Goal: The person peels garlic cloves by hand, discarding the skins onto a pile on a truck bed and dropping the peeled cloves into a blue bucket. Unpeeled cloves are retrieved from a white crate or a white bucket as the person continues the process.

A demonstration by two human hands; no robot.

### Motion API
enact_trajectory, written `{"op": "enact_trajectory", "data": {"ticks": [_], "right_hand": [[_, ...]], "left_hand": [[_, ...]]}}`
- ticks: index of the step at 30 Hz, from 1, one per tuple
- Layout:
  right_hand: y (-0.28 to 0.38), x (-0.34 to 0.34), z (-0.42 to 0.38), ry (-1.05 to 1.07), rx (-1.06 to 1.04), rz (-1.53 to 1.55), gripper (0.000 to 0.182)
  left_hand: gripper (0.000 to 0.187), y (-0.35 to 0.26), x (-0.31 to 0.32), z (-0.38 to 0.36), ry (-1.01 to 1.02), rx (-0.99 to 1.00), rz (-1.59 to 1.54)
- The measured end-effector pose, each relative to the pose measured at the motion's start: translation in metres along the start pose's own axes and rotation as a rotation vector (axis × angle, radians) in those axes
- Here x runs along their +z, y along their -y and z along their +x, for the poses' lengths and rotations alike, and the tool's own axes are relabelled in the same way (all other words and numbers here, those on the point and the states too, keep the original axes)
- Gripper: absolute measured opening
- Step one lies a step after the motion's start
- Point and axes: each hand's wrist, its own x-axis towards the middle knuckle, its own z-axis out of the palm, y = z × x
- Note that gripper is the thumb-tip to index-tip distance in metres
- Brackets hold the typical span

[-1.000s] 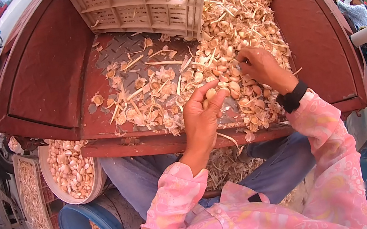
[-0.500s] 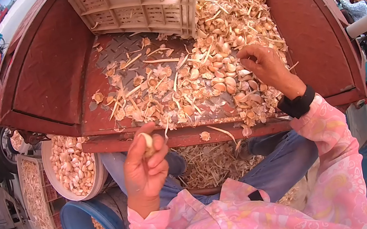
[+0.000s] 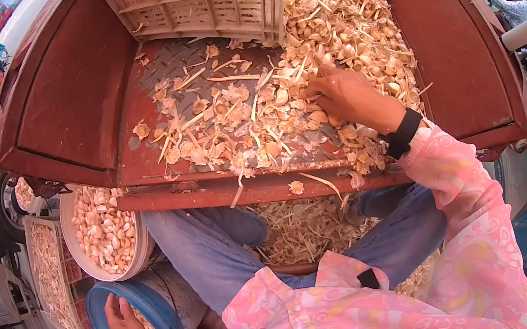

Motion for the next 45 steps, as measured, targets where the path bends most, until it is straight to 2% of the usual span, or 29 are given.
{"op": "enact_trajectory", "data": {"ticks": [1,3,4,7,10,11,14,15,18,19,23,25,28,31,32,34,37,38,40,41,43,44,45], "right_hand": [[0.001,0.001,0.002,0.032,0.011,-0.003,0.013],[0.001,0.002,-0.001,-0.097,-0.035,0.072,0.011],[0.002,0.001,-0.003,-0.161,-0.058,0.108,0.009],[0.019,-0.021,-0.012,-0.057,0.129,0.558,0.008],[0.034,-0.019,-0.029,-0.046,0.218,0.823,0.008],[0.040,-0.020,-0.034,-0.019,0.272,0.910,0.007],[0.049,-0.021,-0.045,-0.164,0.040,0.538,0.006],[0.052,-0.020,-0.050,-0.165,-0.009,0.503,0.008],[0.049,-0.010,-0.057,-0.137,-0.012,0.700,0.009],[0.052,-0.019,-0.059,-0.058,0.054,0.714,0.013],[0.048,-0.009,-0.063,-0.101,-0.062,0.688,0.015],[0.044,-0.010,-0.063,-0.159,-0.183,0.563,0.016],[0.044,-0.008,-0.070,-0.106,-0.184,0.321,0.015],[0.045,-0.001,-0.072,-0.099,-0.036,0.646,0.017],[0.044,-0.005,-0.069,-0.023,0.031,0.522,0.017],[0.040,-0.016,-0.063,0.125,0.169,0.264,0.018],[0.027,-0.020,-0.045,-0.202,0.179,0.255,0.020],[0.018,-0.017,-0.037,-0.202,0.120,0.196,0.017],[0.002,-0.007,-0.020,-0.212,0.005,0.081,0.011],[0.001,-0.006,-0.015,-0.092,0.009,0.006,0.011],[0.000,-0.002,-0.005,0.007,0.076,-0.065,0.013],[0.000,0.000,-0.002,0.059,0.109,-0.100,0.014],[0.002,-0.001,-0.003,-0.024,0.087,0.058,0.013]], "left_hand": [[0.035,-0.039,0.019,-0.001,0.014,0.045,-0.126],[0.034,-0.104,0.058,-0.011,0.157,0.178,-0.336],[0.031,-0.131,0.078,-0.020,0.296,0.276,-0.424],[0.034,-0.196,0.149,-0.047,0.693,0.241,-0.725],[0.040,-0.226,0.228,-0.069,0.901,0.192,-0.905],[0.037,-0.232,0.249,-0.077,0.915,0.121,-0.996],[0.030,-0.235,0.277,-0.085,0.963,0.060,-1.031],[0.024,-0.238,0.276,-0.089,0.934,0.040,-1.036],[0.023,-0.227,0.277,-0.085,0.955,0.058,-0.946],[0.027,-0.225,0.274,-0.083,0.946,0.079,-0.867],[0.044,-0.210,0.281,-0.084,0.923,0.383,-0.811],[0.046,-0.212,0.278,-0.087,0.953,0.429,-0.828],[0.049,-0.213,0.273,-0.090,0.969,0.548,-0.776],[0.044,-0.217,0.260,-0.090,0.935,0.657,-0.664],[0.041,-0.218,0.256,-0.089,0.917,0.686,-0.628],[0.031,-0.218,0.255,-0.085,0.888,0.445,-0.742],[0.020,-0.221,0.258,-0.066,0.947,0.062,-0.956],[0.018,-0.224,0.261,-0.059,0.978,-0.073,-1.031],[0.016,-0.232,0.264,-0.053,1.049,-0.151,-1.021],[0.016,-0.237,0.266,-0.051,1.074,-0.161,-1.000],[0.018,-0.241,0.271,-0.048,1.115,-0.140,-0.984],[0.019,-0.243,0.272,-0.048,1.111,-0.197,-0.996],[0.020,-0.246,0.272,-0.050,1.107,-0.255,-1.008]]}}
